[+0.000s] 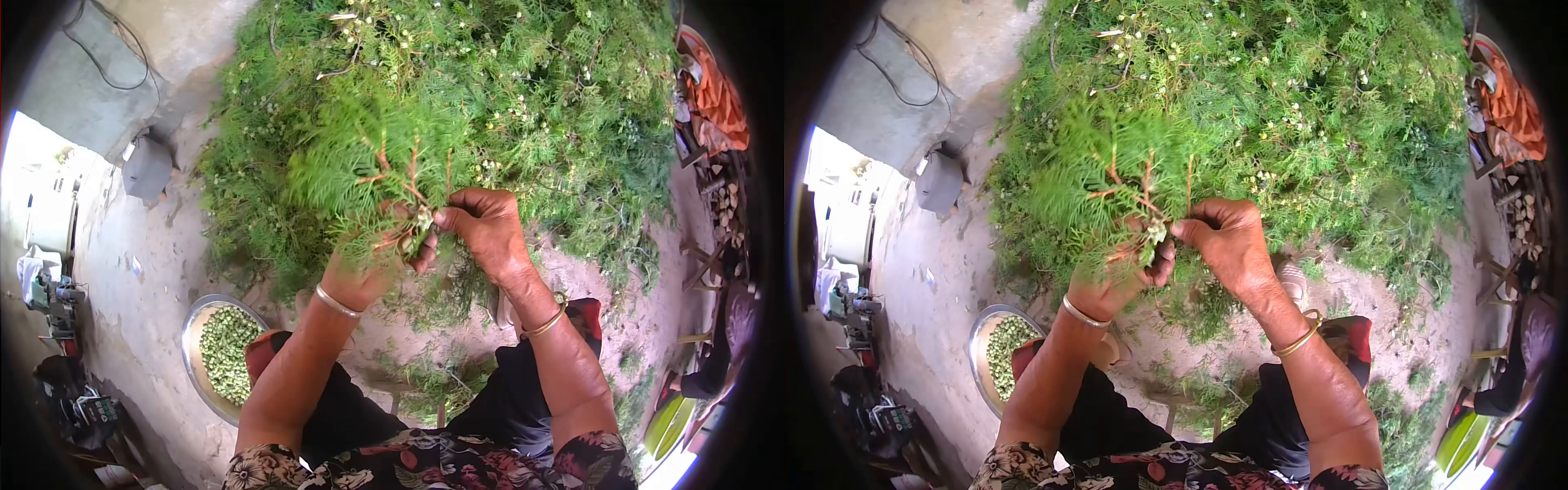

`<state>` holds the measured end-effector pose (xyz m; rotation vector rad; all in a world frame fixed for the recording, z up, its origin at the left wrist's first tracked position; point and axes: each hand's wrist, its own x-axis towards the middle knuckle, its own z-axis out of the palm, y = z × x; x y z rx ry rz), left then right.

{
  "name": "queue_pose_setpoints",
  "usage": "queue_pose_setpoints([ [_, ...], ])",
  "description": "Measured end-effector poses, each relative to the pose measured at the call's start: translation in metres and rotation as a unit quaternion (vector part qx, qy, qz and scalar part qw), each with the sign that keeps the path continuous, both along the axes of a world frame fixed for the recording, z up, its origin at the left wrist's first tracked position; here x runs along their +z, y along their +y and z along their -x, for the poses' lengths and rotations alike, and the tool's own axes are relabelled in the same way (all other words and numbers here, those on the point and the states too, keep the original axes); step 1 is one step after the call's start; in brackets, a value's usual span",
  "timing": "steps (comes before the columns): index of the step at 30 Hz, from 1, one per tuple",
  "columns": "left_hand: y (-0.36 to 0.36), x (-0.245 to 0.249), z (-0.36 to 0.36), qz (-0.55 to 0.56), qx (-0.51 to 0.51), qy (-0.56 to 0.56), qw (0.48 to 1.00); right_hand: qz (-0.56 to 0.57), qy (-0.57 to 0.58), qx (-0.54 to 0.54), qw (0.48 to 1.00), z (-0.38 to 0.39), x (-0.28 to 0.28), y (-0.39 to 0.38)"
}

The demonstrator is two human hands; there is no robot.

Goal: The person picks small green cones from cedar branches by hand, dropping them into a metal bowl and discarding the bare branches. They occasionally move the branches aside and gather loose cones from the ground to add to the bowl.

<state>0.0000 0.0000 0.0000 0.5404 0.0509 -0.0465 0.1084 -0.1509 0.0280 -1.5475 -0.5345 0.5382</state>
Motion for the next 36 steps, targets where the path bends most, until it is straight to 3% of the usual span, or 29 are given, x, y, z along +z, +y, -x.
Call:
queue_pose_setpoints([
  [1,-0.001,0.000,0.004,-0.102,0.006,-0.019,0.995,0.021,-0.006,-0.021,1.000,-0.001,0.002,-0.001],
  [3,0.007,0.003,0.009,-0.210,0.011,-0.036,0.977,0.036,-0.010,-0.043,0.998,0.000,0.005,0.004],
  [4,0.008,0.004,0.010,-0.227,0.005,0.009,0.974,0.032,-0.011,-0.043,0.998,0.000,0.008,0.004],
  [6,0.002,0.011,0.010,-0.065,0.004,0.096,0.993,0.032,-0.013,-0.042,0.999,-0.001,0.007,0.003],
  [7,0.004,0.021,0.013,-0.066,0.005,0.098,0.993,0.030,-0.013,-0.038,0.999,-0.003,0.003,0.003],
  [8,0.008,0.033,0.016,-0.315,0.089,0.017,0.945,0.029,-0.015,-0.034,0.999,-0.004,0.000,0.003],
  [9,0.012,0.043,0.018,-0.540,0.164,-0.065,0.823,0.030,-0.014,-0.033,0.999,-0.003,0.001,0.001],
  [11,0.015,0.047,0.014,-0.723,0.228,-0.143,0.636,0.069,-0.038,-0.018,0.997,-0.001,0.005,0.000],
  [12,0.013,0.044,0.009,-0.605,0.239,-0.015,0.759,0.068,-0.039,-0.018,0.997,0.001,0.004,0.000],
  [13,0.012,0.041,0.006,-0.459,0.240,0.114,0.848,0.088,-0.038,-0.008,0.995,0.004,0.003,0.002],
  [15,0.014,0.036,0.004,-0.468,0.241,0.147,0.837,0.108,-0.038,0.002,0.993,0.008,0.002,0.004],
  [17,0.017,0.024,0.002,-0.562,0.300,0.141,0.758,0.125,-0.052,0.021,0.991,0.011,0.002,0.006],
  [18,0.018,0.018,0.001,-0.562,0.300,0.142,0.757,0.125,-0.052,0.021,0.991,0.012,0.003,0.008],
  [20,0.021,0.010,-0.001,-0.697,0.363,0.092,0.611,0.137,-0.052,0.016,0.989,0.013,0.005,0.010],
  [24,0.014,0.020,-0.005,-0.668,0.399,0.106,0.620,0.115,-0.060,-0.003,0.992,0.015,0.004,0.017],
  [26,0.023,0.016,-0.004,-0.749,0.432,0.156,0.477,0.100,-0.053,-0.009,0.994,0.014,-0.002,0.019],
  [27,0.034,0.023,-0.005,-0.750,0.432,0.156,0.477,0.099,-0.052,-0.009,0.994,0.012,-0.002,0.016],
  [29,0.065,0.045,-0.005,-0.426,0.444,0.258,0.745,0.041,-0.015,-0.055,0.998,0.007,0.001,0.006],
  [30,0.071,0.047,-0.002,-0.427,0.444,0.255,0.745,0.053,0.009,-0.059,0.997,0.006,0.006,0.004],
  [32,0.079,0.045,0.008,-0.168,0.292,0.181,0.924,0.042,0.006,-0.054,0.998,0.002,0.012,0.000],
  [34,0.065,0.047,0.011,-0.119,0.271,0.178,0.938,-0.031,0.018,-0.031,0.999,0.001,0.007,0.002],
  [36,0.060,0.035,0.007,-0.014,0.216,0.159,0.963,-0.016,0.025,-0.013,0.999,0.004,0.011,0.002],
])
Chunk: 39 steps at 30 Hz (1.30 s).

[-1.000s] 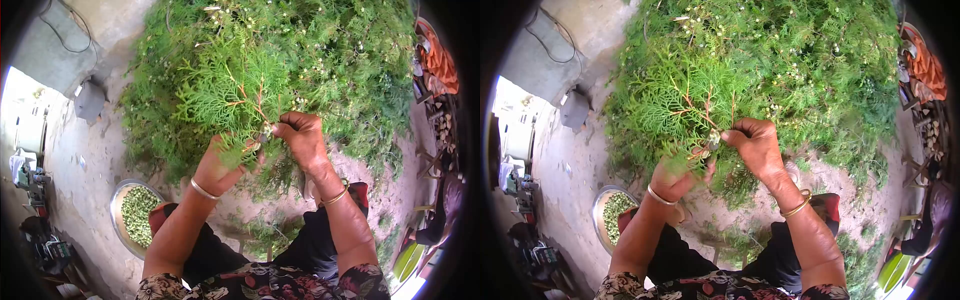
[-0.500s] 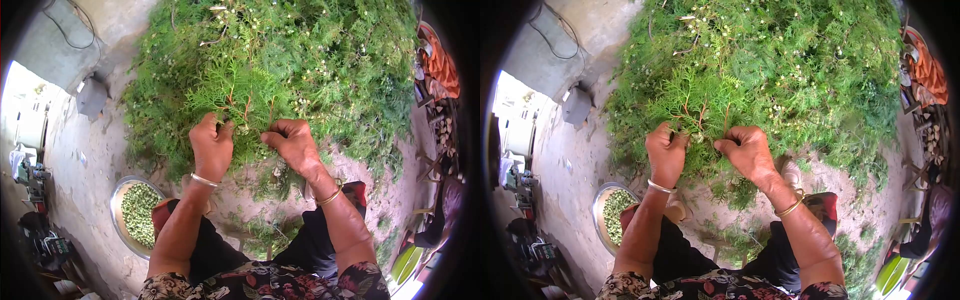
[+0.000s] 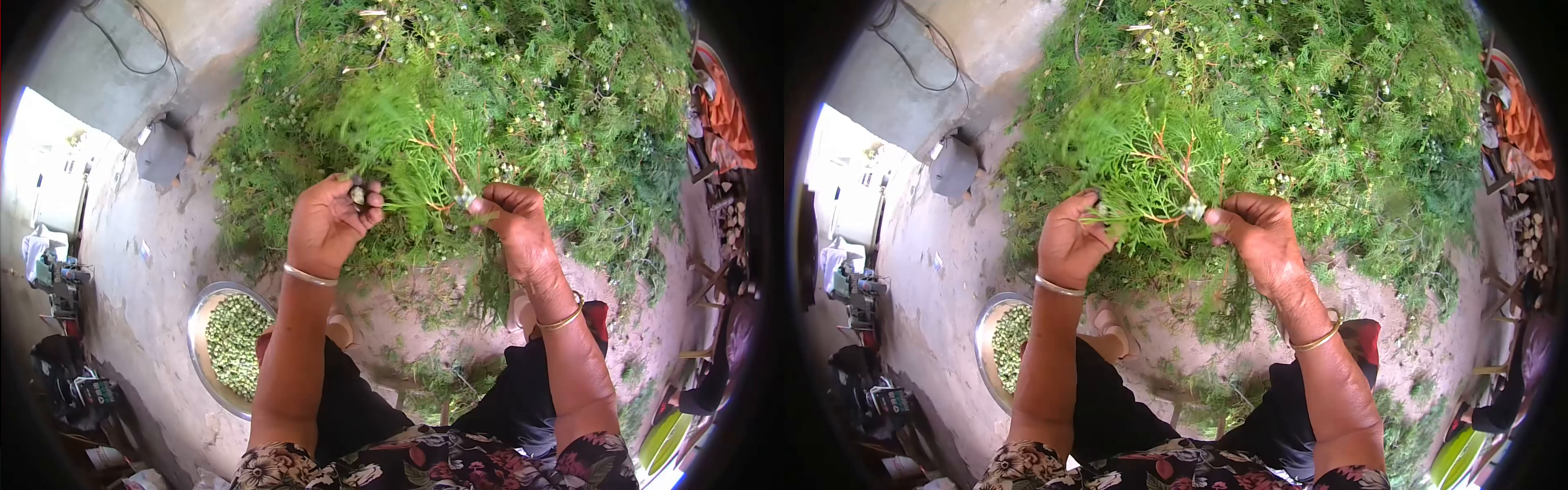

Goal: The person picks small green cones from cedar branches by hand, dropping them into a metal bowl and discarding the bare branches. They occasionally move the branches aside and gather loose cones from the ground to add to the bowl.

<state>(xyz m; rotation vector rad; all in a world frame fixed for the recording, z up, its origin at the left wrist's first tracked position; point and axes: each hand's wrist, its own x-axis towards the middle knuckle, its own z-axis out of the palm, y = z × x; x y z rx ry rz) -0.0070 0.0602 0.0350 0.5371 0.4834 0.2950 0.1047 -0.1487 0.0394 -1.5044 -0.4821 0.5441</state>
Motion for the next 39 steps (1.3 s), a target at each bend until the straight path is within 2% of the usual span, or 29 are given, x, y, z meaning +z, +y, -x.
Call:
queue_pose_setpoints([
  [1,0.003,-0.015,-0.001,0.003,0.000,-0.002,1.000,0.014,0.002,0.012,1.000,0.000,0.004,-0.002],
  [2,0.006,-0.030,-0.001,-0.286,-0.076,0.001,0.955,0.016,0.014,0.026,0.999,0.002,0.006,-0.002],
  [4,-0.010,-0.034,-0.003,-0.051,-0.080,-0.090,0.991,0.040,-0.003,0.053,0.998,0.006,0.010,0.000],
  [5,-0.015,-0.047,-0.001,-0.051,-0.079,-0.090,0.991,0.063,-0.018,0.080,0.995,0.006,0.010,0.001],
  [6,-0.023,-0.048,-0.001,-0.336,-0.032,-0.077,0.938,0.065,-0.036,0.101,0.992,0.006,0.006,0.003],
  [9,-0.029,-0.027,0.008,-0.232,-0.060,-0.109,0.965,0.099,-0.064,0.147,0.982,0.010,0.006,0.005],
  [11,-0.017,-0.020,0.002,-0.095,-0.171,0.036,0.980,0.094,-0.045,0.150,0.983,0.010,0.000,0.007],
  [12,-0.021,-0.027,0.005,-0.253,-0.150,0.025,0.955,0.093,-0.055,0.147,0.983,0.009,0.001,0.008],
  [13,-0.025,-0.034,0.009,-0.406,-0.111,0.034,0.907,0.092,-0.064,0.144,0.983,0.009,0.002,0.009],
  [15,-0.018,-0.037,0.014,-0.249,-0.117,-0.010,0.961,0.091,-0.065,0.144,0.983,0.009,0.000,0.010],
  [16,-0.015,-0.038,0.015,-0.248,-0.117,-0.009,0.962,0.090,-0.067,0.144,0.983,0.009,0.000,0.010],
  [19,-0.006,-0.037,0.012,-0.062,-0.209,-0.107,0.970,0.111,-0.092,0.147,0.979,0.008,-0.002,0.010],
  [20,-0.011,-0.033,0.018,-0.159,-0.156,-0.051,0.973,0.111,-0.091,0.148,0.978,0.009,-0.003,0.010],
  [21,-0.012,-0.035,0.016,-0.158,-0.156,-0.051,0.974,0.108,-0.072,0.125,0.984,0.009,-0.004,0.010],
  [23,-0.011,-0.040,0.013,-0.028,0.026,-0.109,0.993,0.106,-0.053,0.102,0.988,0.010,-0.005,0.010],
  [24,-0.006,-0.042,0.012,-0.048,-0.007,-0.162,0.986,0.107,-0.051,0.092,0.989,0.010,-0.005,0.010],
  [26,0.013,-0.038,0.010,-0.116,0.163,-0.090,0.976,0.109,-0.050,0.079,0.990,0.009,-0.006,0.006],
  [27,0.023,-0.017,0.006,-0.239,0.178,0.058,0.953,0.106,-0.041,0.055,0.992,0.008,-0.008,0.003],
  [28,0.031,0.004,0.005,-0.354,0.188,0.202,0.894,0.102,-0.032,0.029,0.994,0.006,-0.009,0.000],
  [29,0.042,0.004,0.009,-0.355,0.184,0.199,0.895,0.102,-0.033,0.025,0.994,0.004,-0.011,-0.001],
  [30,0.049,0.009,0.011,-0.259,0.176,0.079,0.946,0.154,-0.089,-0.001,0.984,0.002,-0.014,-0.002],
  [31,0.051,0.011,0.011,-0.155,0.164,-0.040,0.973,0.205,-0.144,-0.025,0.968,0.001,-0.017,-0.004],
  [33,0.039,0.015,0.010,-0.115,0.145,-0.060,0.981,0.229,-0.153,-0.048,0.960,0.000,-0.021,-0.004],
  [35,0.022,0.017,0.010,-0.033,0.003,-0.155,0.987,0.253,-0.162,-0.068,0.951,0.002,-0.023,-0.004],
  [37,0.005,0.008,0.005,-0.067,-0.030,-0.160,0.984,0.285,-0.190,-0.092,0.935,0.003,-0.022,-0.004],
  [39,-0.012,-0.005,-0.002,-0.115,-0.125,-0.185,0.968,0.293,-0.184,-0.092,0.934,0.005,-0.018,-0.002],
])
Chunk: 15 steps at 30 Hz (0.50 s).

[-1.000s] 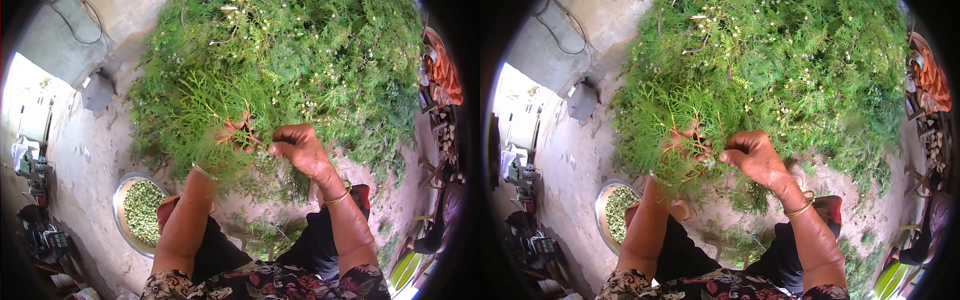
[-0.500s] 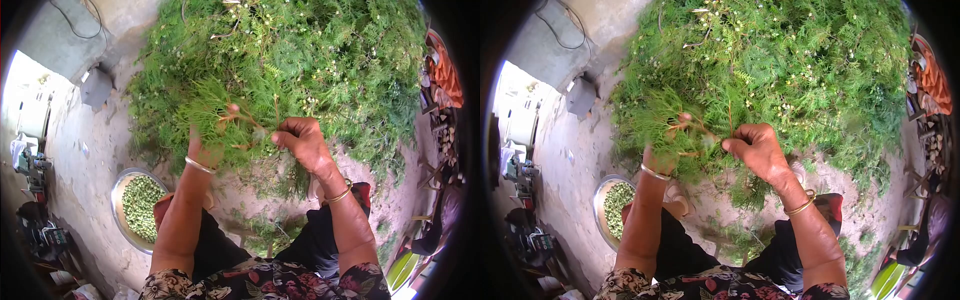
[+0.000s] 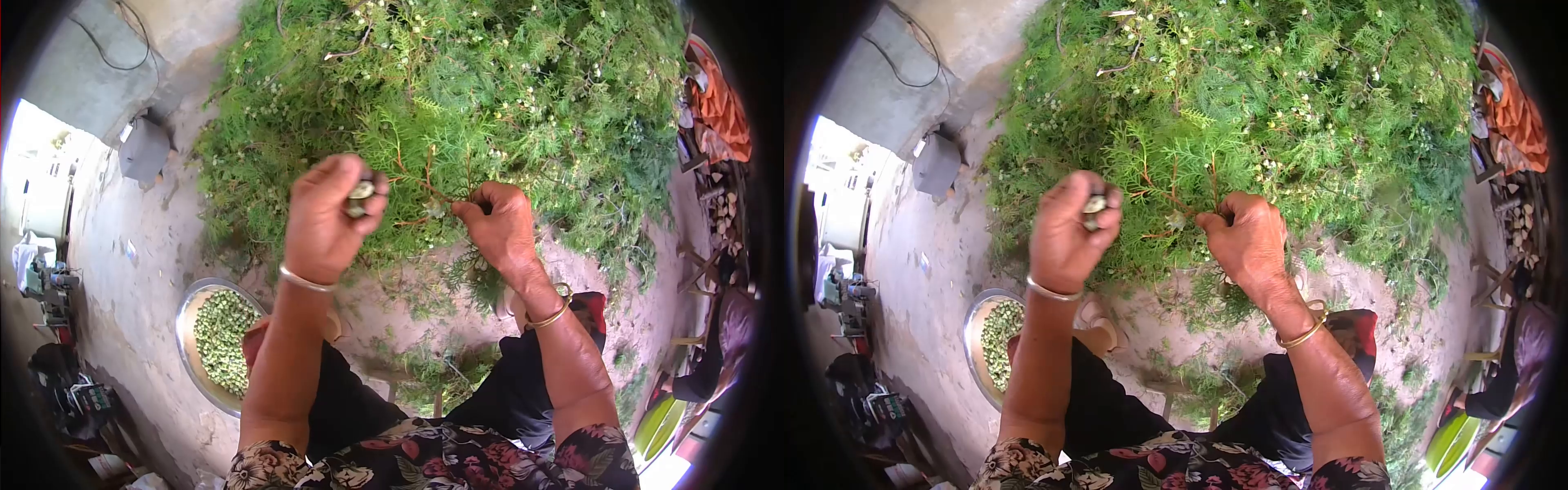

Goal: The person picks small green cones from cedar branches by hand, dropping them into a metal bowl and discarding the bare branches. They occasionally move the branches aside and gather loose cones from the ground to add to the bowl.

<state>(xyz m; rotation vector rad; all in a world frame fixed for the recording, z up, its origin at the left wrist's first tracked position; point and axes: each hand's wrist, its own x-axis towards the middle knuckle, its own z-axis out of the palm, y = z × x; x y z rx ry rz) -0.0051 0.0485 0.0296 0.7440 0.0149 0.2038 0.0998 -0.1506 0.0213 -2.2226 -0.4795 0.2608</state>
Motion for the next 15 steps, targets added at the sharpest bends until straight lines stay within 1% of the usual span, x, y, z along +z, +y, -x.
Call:
queue_pose_setpoints([
  [1,-0.009,-0.001,-0.002,-0.001,0.002,0.001,1.000,0.005,0.007,-0.004,1.000,0.001,0.002,0.002],
  [3,-0.026,-0.001,-0.006,0.075,0.012,0.074,0.994,-0.009,0.028,0.006,1.000,0.000,0.006,0.003],
  [4,-0.031,-0.001,-0.008,0.074,0.011,0.074,0.994,-0.022,0.048,0.014,0.998,0.000,0.006,0.003],
  [6,-0.037,0.001,-0.010,0.063,0.050,0.098,0.992,-0.026,0.051,0.015,0.998,-0.001,-0.003,0.004],
  [7,-0.038,0.002,-0.010,0.063,0.049,0.099,0.992,-0.031,0.054,0.019,0.998,-0.002,-0.006,0.005],
  [8,-0.040,0.002,-0.009,0.037,0.059,0.104,0.992,-0.031,0.055,0.018,0.998,-0.002,-0.006,0.005],
  [9,-0.041,0.003,-0.008,0.012,0.069,0.109,0.992,-0.018,0.063,0.013,0.998,-0.002,-0.005,0.005],
  [10,-0.042,0.005,-0.006,0.014,0.069,0.111,0.991,-0.004,0.070,0.007,0.998,-0.001,-0.003,0.005],
  [11,-0.042,0.008,-0.004,-0.144,0.087,0.158,0.973,-0.002,0.070,0.007,0.998,0.000,-0.002,0.006],
  [12,-0.043,0.009,-0.003,-0.299,0.102,0.201,0.927,0.007,0.049,0.005,0.999,0.001,-0.001,0.006],
  [13,-0.049,-0.004,-0.006,-0.379,0.175,0.178,0.891,0.017,0.028,0.004,0.999,0.002,0.000,0.006],
  [14,-0.054,-0.010,-0.008,-0.378,0.175,0.179,0.891,0.018,0.028,0.004,0.999,0.003,0.002,0.007],
  [15,-0.059,-0.015,-0.009,-0.478,0.203,0.157,0.840,0.022,0.036,0.008,0.999,0.004,0.004,0.008],
])
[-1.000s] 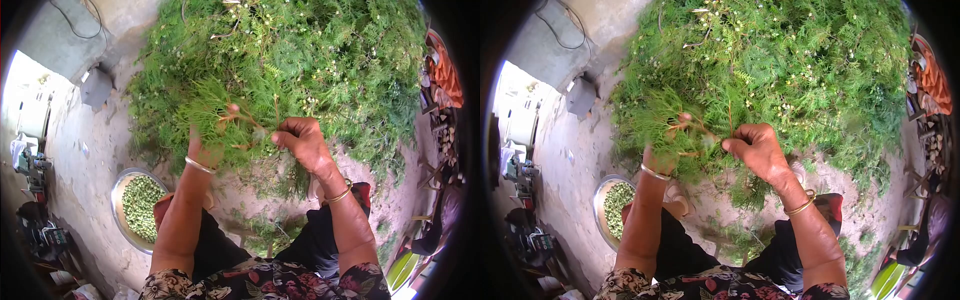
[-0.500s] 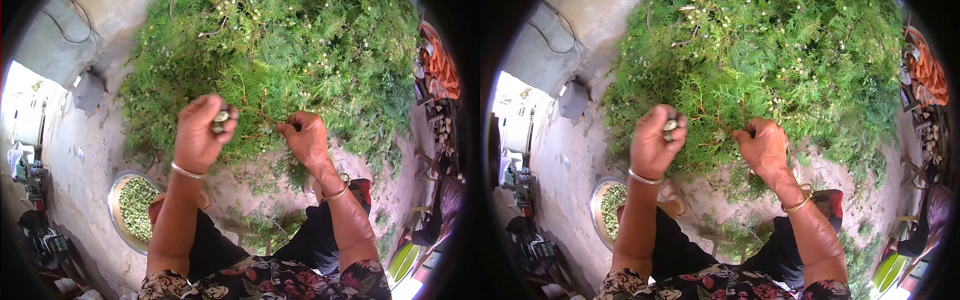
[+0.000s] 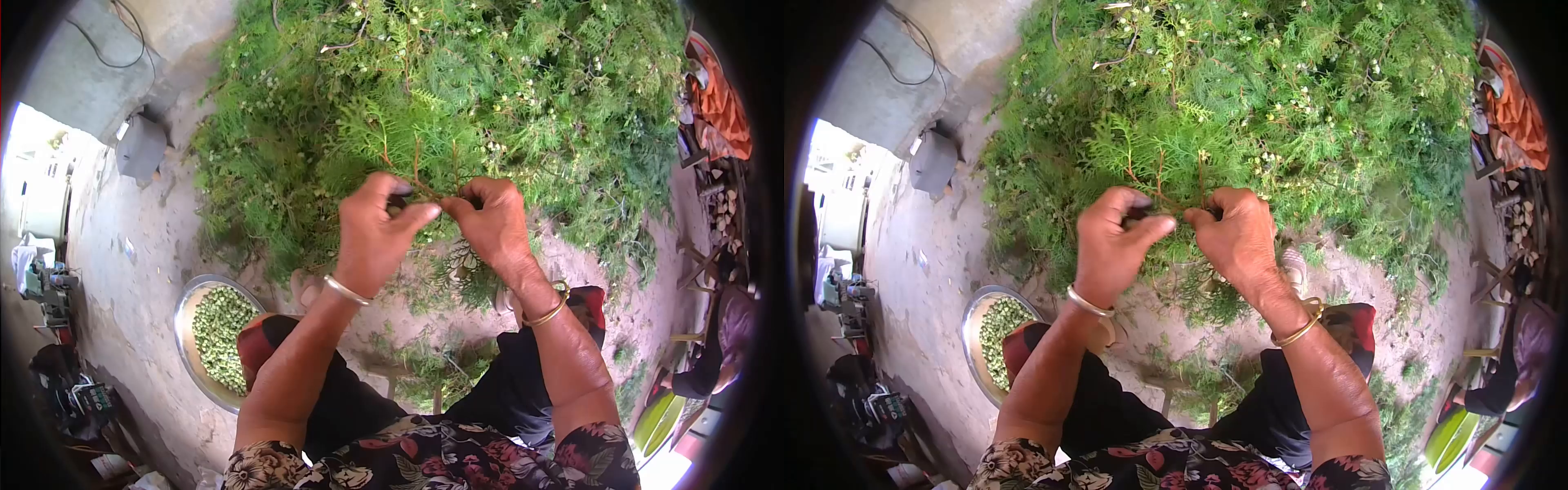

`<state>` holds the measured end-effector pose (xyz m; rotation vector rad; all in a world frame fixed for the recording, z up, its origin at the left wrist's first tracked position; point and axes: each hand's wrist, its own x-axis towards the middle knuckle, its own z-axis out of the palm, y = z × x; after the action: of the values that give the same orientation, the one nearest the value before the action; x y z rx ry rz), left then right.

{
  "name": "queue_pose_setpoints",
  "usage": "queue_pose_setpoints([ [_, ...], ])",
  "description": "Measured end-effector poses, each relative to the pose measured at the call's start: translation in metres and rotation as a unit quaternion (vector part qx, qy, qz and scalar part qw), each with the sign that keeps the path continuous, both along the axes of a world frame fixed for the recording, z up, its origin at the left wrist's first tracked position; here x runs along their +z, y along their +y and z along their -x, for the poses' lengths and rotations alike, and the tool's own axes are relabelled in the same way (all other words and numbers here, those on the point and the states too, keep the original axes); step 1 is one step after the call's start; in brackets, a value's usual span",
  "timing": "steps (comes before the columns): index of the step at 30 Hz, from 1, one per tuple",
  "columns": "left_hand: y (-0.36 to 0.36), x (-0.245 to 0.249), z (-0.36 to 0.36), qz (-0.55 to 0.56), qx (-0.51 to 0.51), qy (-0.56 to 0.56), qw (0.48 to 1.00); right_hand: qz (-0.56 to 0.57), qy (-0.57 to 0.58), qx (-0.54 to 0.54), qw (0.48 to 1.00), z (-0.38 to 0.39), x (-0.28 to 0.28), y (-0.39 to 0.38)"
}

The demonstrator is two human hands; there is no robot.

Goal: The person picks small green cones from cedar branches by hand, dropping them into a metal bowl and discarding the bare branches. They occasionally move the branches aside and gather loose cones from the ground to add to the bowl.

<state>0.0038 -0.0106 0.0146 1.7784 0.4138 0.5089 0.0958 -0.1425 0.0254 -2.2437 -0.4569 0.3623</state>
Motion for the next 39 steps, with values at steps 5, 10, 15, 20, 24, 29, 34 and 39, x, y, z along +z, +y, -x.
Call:
queue_pose_setpoints([
  [5,-0.009,-0.004,-0.001,-0.186,0.015,0.106,0.977,-0.010,-0.004,0.021,1.000,0.000,-0.007,0.000],
  [10,0.004,0.005,0.002,0.009,-0.043,-0.004,0.999,-0.106,0.045,0.060,0.992,-0.006,-0.002,-0.007],
  [15,0.023,0.035,0.013,0.402,-0.115,-0.034,0.908,-0.169,0.106,0.016,0.980,-0.017,0.003,-0.015],
  [20,0.015,0.039,0.018,0.490,-0.153,-0.044,0.857,-0.159,0.081,-0.061,0.982,-0.021,-0.004,-0.017],
  [24,0.004,0.024,0.024,0.413,-0.239,-0.041,0.878,-0.167,0.083,-0.118,0.975,-0.027,-0.003,-0.015],
  [29,-0.015,-0.001,0.021,0.058,-0.051,0.082,0.994,-0.162,0.080,-0.113,0.977,-0.024,0.006,-0.013],
  [34,-0.016,-0.019,0.017,-0.026,0.005,0.060,0.998,-0.198,0.091,-0.096,0.971,-0.023,0.005,-0.011],
  [39,-0.023,-0.003,0.015,0.194,-0.070,0.123,0.971,-0.172,0.125,-0.086,0.973,-0.022,0.009,-0.012],
])
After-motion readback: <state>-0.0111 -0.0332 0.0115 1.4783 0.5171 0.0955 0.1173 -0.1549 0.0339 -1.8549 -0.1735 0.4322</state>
